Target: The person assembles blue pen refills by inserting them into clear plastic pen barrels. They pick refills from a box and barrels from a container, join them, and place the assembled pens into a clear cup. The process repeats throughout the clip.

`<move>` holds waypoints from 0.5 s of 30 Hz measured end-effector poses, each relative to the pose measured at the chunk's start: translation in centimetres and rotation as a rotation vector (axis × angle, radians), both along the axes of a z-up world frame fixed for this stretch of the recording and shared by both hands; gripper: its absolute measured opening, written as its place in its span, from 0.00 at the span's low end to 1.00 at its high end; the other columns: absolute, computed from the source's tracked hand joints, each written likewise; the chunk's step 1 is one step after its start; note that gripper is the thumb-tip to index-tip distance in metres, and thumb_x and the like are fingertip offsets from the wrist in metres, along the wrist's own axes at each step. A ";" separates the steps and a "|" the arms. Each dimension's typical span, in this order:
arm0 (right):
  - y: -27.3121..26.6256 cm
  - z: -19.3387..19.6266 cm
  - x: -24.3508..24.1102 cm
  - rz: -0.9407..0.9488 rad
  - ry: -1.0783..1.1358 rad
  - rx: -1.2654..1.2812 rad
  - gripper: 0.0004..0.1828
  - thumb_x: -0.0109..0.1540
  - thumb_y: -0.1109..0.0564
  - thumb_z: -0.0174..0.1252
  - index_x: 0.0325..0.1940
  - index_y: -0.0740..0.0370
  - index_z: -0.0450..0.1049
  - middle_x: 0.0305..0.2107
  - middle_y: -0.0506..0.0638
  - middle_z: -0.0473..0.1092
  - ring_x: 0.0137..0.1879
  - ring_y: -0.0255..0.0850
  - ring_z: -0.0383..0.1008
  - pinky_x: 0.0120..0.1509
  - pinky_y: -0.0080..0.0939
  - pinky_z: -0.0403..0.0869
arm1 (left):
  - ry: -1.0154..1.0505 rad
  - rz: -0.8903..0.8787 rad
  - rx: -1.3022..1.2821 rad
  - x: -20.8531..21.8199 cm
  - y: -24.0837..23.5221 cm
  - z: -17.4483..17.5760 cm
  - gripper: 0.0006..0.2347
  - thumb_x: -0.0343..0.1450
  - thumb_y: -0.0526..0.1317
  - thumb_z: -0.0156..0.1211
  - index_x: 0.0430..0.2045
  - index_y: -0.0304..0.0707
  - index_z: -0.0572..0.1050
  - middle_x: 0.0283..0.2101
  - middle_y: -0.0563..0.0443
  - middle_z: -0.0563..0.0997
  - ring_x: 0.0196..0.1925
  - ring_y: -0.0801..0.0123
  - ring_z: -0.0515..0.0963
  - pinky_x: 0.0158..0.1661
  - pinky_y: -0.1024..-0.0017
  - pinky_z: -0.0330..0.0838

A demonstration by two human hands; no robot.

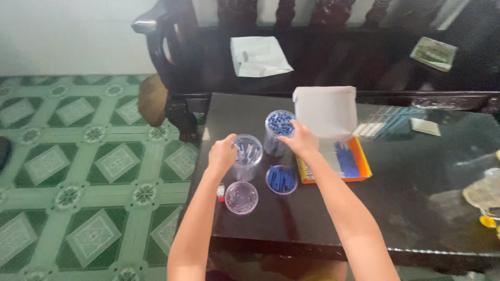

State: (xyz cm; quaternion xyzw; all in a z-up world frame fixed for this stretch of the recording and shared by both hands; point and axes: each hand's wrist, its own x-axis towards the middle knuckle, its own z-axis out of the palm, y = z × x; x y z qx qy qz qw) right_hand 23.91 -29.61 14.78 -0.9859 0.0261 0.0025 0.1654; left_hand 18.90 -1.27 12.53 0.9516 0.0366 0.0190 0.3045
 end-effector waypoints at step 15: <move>-1.2 -1.9 -5.0 0.081 -0.110 -0.079 0.38 0.50 0.11 0.55 0.46 0.37 0.73 0.40 0.51 0.74 0.52 0.51 0.80 0.56 0.51 0.77 | 0.073 -0.037 -0.093 -0.6 0.1 1.0 0.21 0.73 0.37 0.48 0.62 0.53 0.73 0.53 0.32 0.82 0.53 0.36 0.82 0.54 0.44 0.76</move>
